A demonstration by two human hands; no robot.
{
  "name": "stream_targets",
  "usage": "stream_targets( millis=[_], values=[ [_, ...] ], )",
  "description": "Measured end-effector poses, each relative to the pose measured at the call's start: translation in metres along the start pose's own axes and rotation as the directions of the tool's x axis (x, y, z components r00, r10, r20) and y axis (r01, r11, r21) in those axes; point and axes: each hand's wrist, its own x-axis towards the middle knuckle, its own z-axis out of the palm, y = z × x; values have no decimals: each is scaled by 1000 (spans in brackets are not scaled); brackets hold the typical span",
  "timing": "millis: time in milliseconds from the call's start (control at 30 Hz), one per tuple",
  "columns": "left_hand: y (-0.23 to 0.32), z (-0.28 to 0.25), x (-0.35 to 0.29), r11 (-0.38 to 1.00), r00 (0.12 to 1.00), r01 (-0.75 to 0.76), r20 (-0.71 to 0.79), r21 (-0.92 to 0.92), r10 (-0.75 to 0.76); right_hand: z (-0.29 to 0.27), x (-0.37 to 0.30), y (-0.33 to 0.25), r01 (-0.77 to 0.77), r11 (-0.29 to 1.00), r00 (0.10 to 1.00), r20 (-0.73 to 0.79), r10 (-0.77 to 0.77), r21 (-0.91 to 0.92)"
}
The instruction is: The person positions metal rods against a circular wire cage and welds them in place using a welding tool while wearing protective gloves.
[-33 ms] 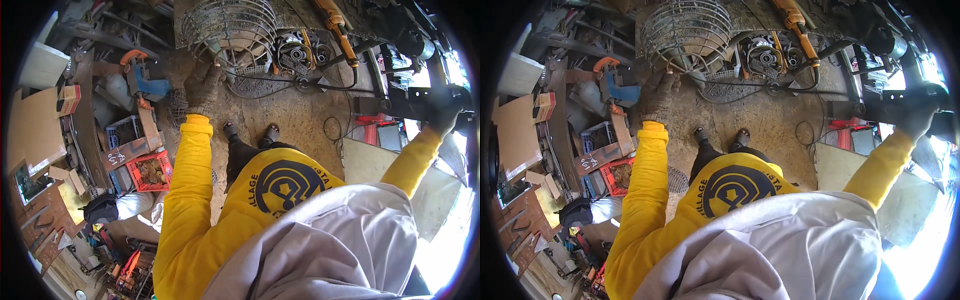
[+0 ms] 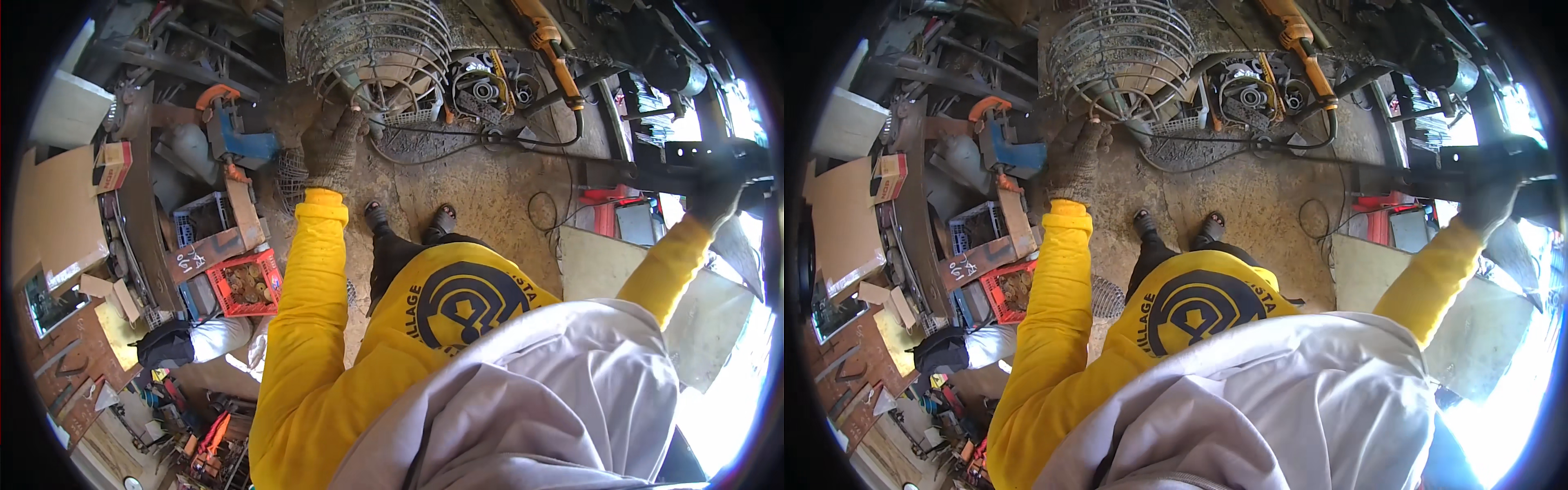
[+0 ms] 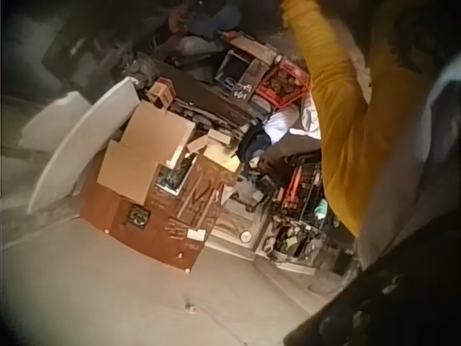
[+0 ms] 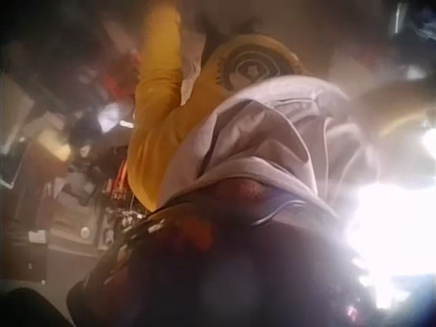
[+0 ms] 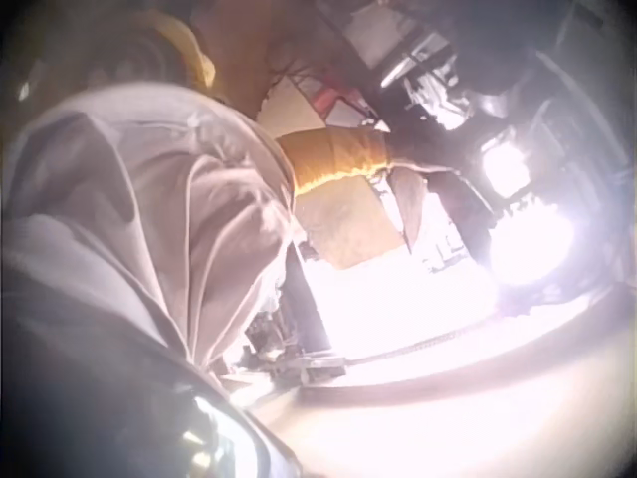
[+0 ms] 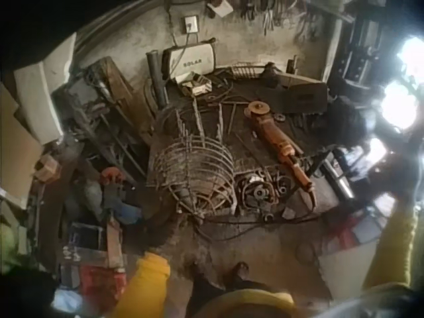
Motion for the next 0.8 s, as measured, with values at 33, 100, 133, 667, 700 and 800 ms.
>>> stream_targets(
  millis=[33, 100, 133, 667, 700, 800],
  values=[
    [3, -1, 2, 1000, 1000, -12, 9, 5, 12, 1, -24, -21, 28, 991, 997, 73, -38, 132],
    [4, -2, 2, 999, 999, -28, 27, 19, 27, 27, -76, -78, -301, 735, 952, 240, 192, 608],
    [6, 0, 0, 1000, 999, 11, 33, -23, -10, 44, -103, -115, -463, 393, 869, 320, 377, 794],
    [-10, -3, 4, 996, 992, -74, 101, -56, 80, 124, -190, -340, -623, 485, 768, 595, 235, 613],
    [-10, -2, 3, 991, 991, -87, 94, -98, 97, 126, -192, -340, -625, 477, 765, 605, 220, 617],
    [-5, -1, 3, 994, 992, -105, 64, -25, 106, 130, -198, -344, -618, 505, 764, 611, 206, 603]
  ],
)
